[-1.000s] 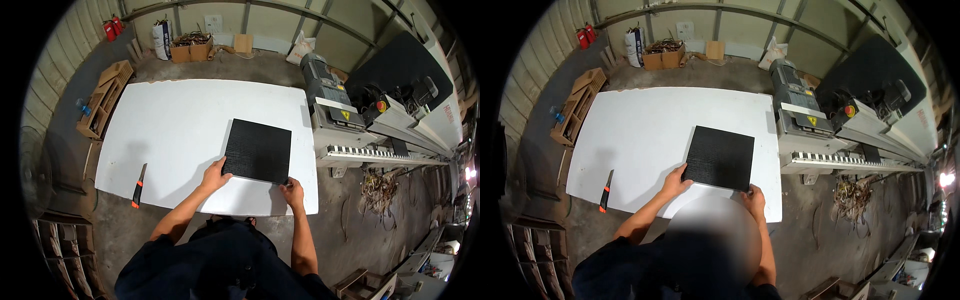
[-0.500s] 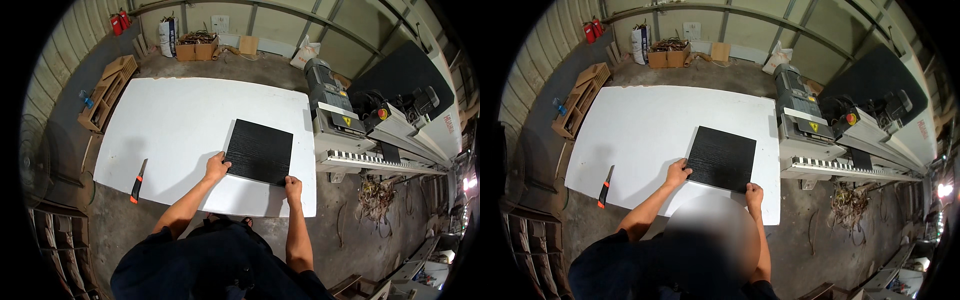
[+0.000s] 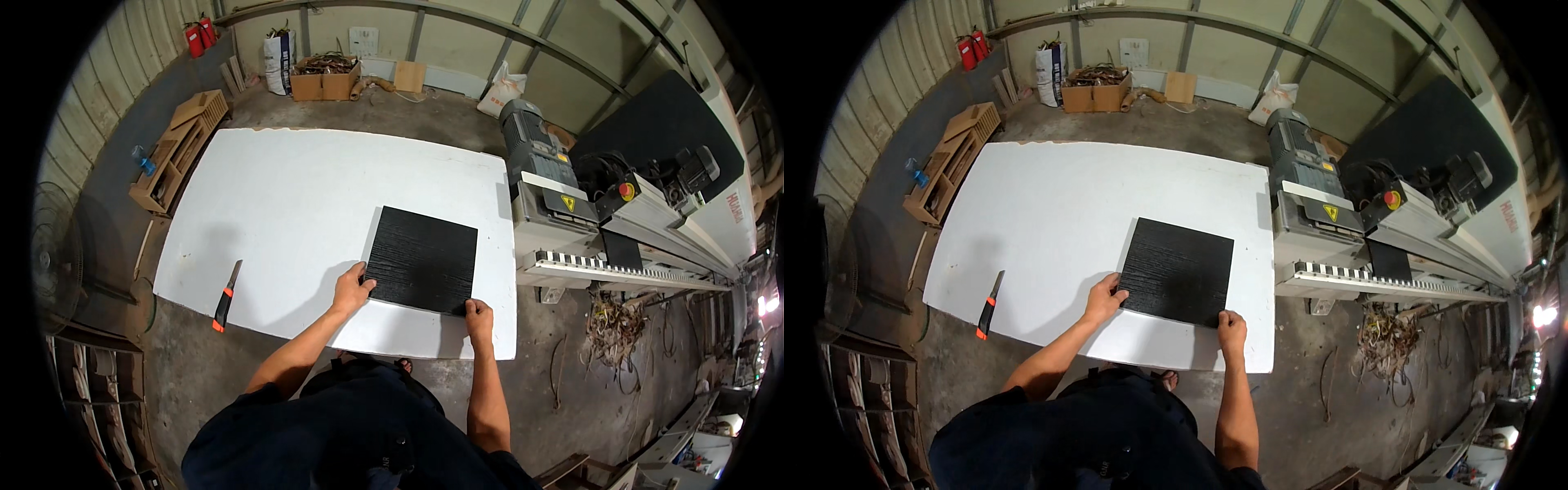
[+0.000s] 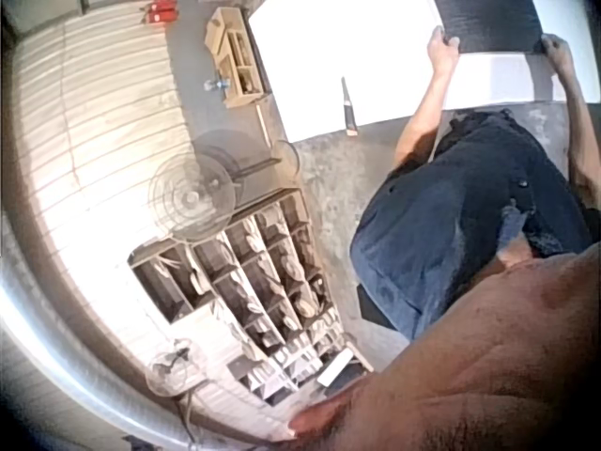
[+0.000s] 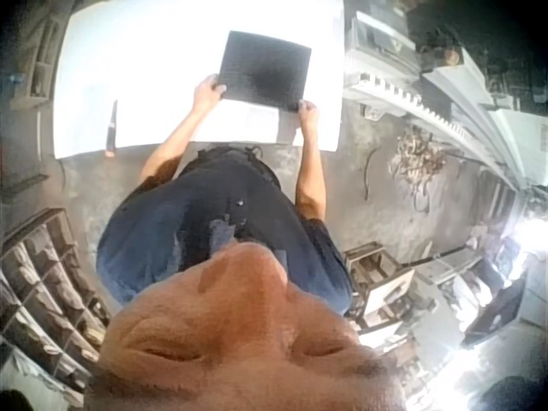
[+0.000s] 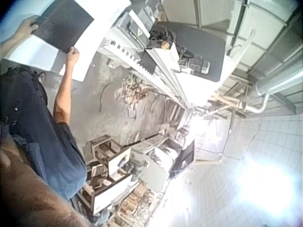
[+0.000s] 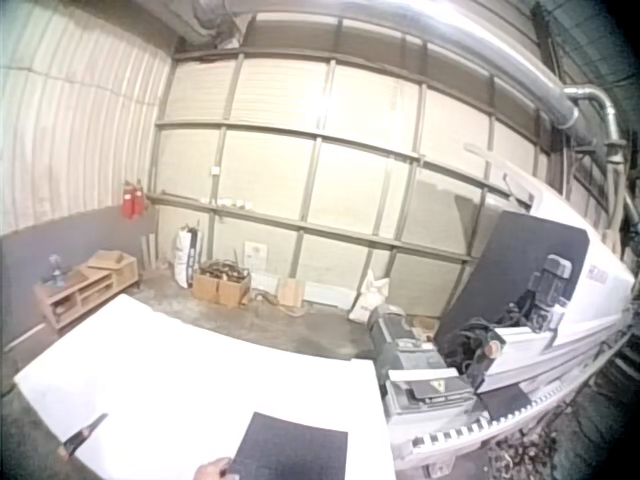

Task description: The person organizes and stacks black boards on a white table, then carries a stack of the boards over to a larger wooden structure and places them onto it.

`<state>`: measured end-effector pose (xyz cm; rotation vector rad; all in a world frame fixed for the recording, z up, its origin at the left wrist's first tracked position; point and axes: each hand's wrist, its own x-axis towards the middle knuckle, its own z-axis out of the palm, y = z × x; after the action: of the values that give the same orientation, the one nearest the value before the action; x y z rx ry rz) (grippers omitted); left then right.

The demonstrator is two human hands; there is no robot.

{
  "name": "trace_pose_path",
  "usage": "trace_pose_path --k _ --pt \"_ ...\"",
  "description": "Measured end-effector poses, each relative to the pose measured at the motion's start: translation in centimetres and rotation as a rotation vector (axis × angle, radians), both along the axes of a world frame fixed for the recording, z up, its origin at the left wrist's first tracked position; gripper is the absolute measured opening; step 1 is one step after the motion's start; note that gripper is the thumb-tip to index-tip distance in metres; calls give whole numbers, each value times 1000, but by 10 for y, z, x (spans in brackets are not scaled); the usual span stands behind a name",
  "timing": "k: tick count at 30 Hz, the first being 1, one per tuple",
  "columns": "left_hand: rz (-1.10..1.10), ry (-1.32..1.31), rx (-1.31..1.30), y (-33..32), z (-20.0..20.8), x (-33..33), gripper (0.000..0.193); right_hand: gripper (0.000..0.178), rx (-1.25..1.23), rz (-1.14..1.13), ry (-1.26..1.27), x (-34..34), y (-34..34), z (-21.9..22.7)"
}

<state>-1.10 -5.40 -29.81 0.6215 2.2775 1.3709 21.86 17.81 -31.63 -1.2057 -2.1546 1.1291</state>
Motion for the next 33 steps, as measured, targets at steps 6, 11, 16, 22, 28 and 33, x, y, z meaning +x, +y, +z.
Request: trace_pose_path --k 6,11,16,22,28,33 --pt "9 -22 12 -1 2 1 54 29 47 1 11 0 -4 8" --pt "4 -23 39 -2 -1 -3 49 24 131 -40 161 7 -4 0" --pt "-2 -20 33 -10 2 -15 43 28 299 -212 164 22 5 -6" --pt "51 398 72 33 36 -2 37 36 748 -293 -99 35 10 -12" --pt "-254 111 189 130 82 26 35 41 734 -324 -124 33 12 -9" --pt "-511 -302 217 233 75 37 34 41 609 -407 -154 29 11 -2"
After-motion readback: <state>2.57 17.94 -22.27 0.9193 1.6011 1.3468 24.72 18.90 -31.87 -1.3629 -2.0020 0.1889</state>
